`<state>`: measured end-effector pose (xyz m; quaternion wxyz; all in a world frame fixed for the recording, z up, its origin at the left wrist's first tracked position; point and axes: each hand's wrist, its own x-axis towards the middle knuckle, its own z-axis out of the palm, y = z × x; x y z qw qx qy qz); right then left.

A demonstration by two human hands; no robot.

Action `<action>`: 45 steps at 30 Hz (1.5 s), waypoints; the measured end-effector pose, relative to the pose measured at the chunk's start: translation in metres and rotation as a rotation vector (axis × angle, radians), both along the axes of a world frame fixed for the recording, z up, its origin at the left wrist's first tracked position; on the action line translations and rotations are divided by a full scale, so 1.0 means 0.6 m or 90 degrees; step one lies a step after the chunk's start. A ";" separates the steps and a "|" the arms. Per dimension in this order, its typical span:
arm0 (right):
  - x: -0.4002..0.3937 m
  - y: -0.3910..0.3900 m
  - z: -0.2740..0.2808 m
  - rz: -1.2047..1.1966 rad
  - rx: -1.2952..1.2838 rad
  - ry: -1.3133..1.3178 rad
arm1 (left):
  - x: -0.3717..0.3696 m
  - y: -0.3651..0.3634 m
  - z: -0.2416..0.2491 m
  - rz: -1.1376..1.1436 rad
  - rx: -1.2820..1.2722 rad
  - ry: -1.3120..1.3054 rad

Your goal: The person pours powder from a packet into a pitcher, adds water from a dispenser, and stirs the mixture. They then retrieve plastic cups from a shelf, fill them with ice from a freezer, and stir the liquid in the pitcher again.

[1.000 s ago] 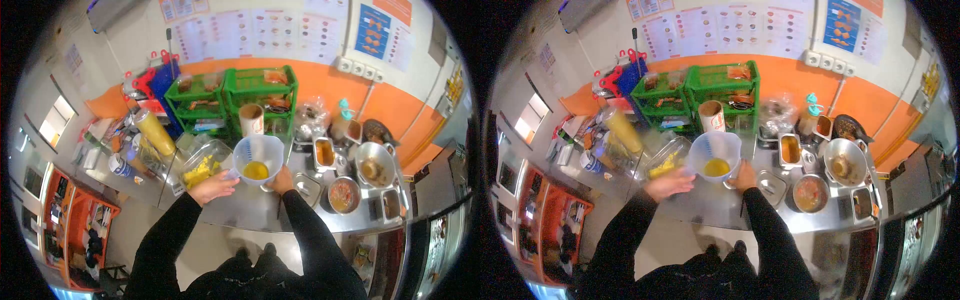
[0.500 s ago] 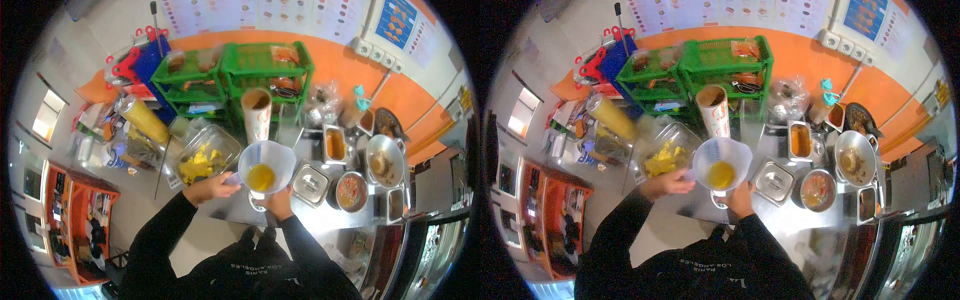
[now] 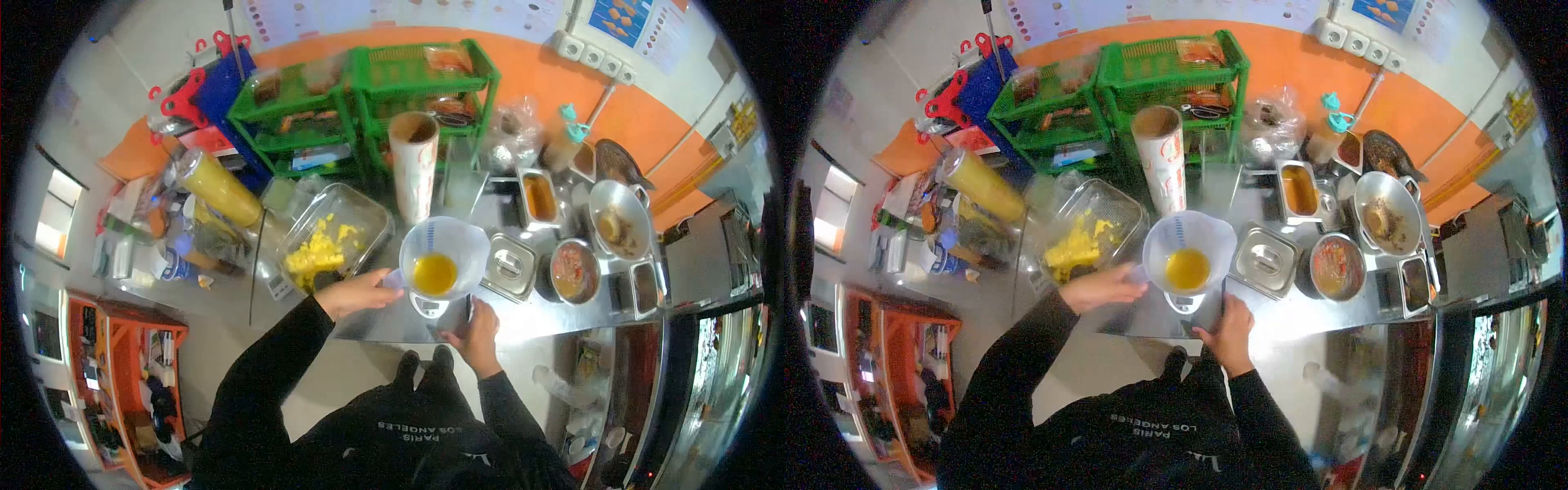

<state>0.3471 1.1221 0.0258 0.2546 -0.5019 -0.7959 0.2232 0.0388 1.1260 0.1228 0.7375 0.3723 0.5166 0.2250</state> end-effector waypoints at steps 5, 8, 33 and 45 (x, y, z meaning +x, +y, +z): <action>-0.023 -0.054 -0.060 0.103 0.000 0.025 | 0.007 -0.009 0.000 0.000 0.013 0.037; -0.040 -0.064 -0.057 0.105 0.033 -0.062 | 0.012 -0.010 0.005 -0.002 0.026 0.076; -0.079 -0.070 -0.079 0.070 0.107 -0.310 | 0.015 -0.010 0.014 -0.121 0.053 0.254; 0.014 -0.136 -0.053 0.080 0.067 -0.131 | 0.022 -0.023 0.007 -0.105 0.209 0.455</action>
